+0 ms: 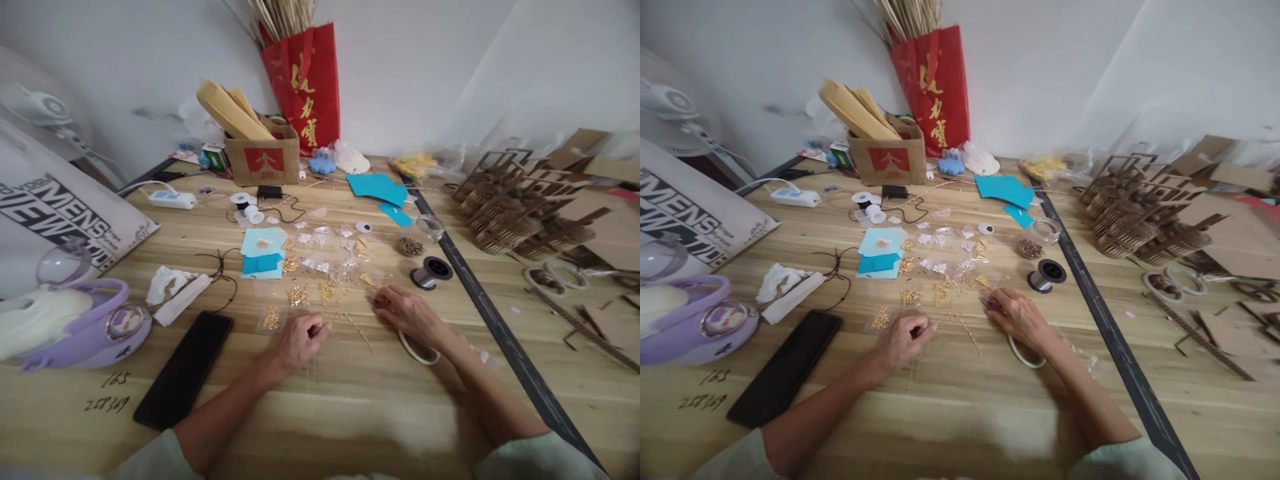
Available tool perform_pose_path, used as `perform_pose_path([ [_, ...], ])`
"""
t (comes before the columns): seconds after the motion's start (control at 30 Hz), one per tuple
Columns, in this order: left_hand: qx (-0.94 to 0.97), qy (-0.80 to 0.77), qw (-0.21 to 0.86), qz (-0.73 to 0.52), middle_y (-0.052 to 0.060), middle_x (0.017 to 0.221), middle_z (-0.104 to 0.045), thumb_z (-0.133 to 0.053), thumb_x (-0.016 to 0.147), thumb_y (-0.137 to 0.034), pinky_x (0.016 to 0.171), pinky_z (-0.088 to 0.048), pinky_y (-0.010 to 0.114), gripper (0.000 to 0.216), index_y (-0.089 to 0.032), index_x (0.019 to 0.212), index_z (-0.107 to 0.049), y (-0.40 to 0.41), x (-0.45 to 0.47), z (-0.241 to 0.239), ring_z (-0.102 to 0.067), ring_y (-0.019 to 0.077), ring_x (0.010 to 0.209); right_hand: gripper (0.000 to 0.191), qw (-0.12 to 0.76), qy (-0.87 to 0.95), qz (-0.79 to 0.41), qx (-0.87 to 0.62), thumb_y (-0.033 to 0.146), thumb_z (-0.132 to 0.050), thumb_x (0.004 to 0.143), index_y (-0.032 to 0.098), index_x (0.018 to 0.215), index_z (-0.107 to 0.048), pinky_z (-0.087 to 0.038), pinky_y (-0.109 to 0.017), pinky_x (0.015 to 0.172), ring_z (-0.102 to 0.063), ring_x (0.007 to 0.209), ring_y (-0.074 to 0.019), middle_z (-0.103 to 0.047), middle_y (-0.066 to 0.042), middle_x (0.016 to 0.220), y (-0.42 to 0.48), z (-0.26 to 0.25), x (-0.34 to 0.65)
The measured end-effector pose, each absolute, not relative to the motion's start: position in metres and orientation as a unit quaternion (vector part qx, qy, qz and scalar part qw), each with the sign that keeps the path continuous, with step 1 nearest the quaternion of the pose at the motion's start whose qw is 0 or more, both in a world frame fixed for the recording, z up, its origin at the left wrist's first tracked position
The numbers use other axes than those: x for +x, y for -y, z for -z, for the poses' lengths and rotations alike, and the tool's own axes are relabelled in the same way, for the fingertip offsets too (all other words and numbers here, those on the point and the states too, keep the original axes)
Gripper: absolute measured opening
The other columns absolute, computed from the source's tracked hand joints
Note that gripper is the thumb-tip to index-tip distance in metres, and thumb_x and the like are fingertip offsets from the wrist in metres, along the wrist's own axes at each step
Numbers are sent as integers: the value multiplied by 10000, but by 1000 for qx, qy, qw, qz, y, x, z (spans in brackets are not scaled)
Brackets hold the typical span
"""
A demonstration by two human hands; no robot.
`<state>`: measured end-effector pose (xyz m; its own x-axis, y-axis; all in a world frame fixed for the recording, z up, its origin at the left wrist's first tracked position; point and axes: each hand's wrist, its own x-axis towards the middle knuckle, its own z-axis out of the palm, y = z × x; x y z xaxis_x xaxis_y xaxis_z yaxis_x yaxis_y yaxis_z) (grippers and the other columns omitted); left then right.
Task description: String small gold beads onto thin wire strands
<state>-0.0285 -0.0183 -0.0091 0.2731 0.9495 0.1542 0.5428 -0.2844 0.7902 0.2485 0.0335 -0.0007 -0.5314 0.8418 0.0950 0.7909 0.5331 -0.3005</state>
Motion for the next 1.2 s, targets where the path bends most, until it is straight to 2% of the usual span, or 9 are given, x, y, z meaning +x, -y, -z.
perform_pose_path([
  [0.2, 734, -508, 326, -311, -49, 505, -288, -464, 811, -304, 510, -234, 223, 371, -188, 535, -246, 19, -30, 6, -294, 85, 499, 105, 146, 878, -77, -450, 280, -486, 918, 204, 960, -545, -471, -333, 694, -621, 803, -216, -606, -75, 934, -35, -5, 236],
  [0.4, 731, -506, 323, -325, -54, 499, -270, -470, 813, -317, 511, -224, 230, 388, -188, 532, -235, 19, -29, 17, -279, 84, 494, 121, 130, 902, -53, -409, 203, -445, 921, 195, 972, -554, -481, -342, 700, -600, 842, -229, -594, -85, 924, -38, -16, 211],
  [0.67, 724, -512, 336, -319, -46, 503, -302, -458, 807, -332, 519, -238, 231, 371, -186, 533, -255, 19, -29, 10, -303, 89, 505, 161, 126, 912, -65, -385, 186, -409, 943, 176, 958, -569, -473, -337, 725, -575, 853, -224, -589, -95, 913, -52, -11, 194],
  [0.83, 707, -514, 347, -340, -45, 506, -312, -467, 797, -330, 524, -252, 225, 366, -185, 528, -266, 18, -30, 10, -317, 88, 514, 157, 177, 906, -77, -376, 177, -409, 942, 185, 945, -567, -463, -327, 718, -570, 841, -217, -594, -93, 910, -57, -2, 197],
  [1.2, 664, -515, 332, -429, -41, 506, -322, -491, 817, -359, 505, -264, 229, 393, -189, 520, -298, 17, -33, 10, -318, 85, 496, 80, 267, 866, -119, -406, 226, -455, 936, 201, 878, -504, -416, -277, 620, -548, 671, -163, -585, -41, 779, -48, 6, 199],
])
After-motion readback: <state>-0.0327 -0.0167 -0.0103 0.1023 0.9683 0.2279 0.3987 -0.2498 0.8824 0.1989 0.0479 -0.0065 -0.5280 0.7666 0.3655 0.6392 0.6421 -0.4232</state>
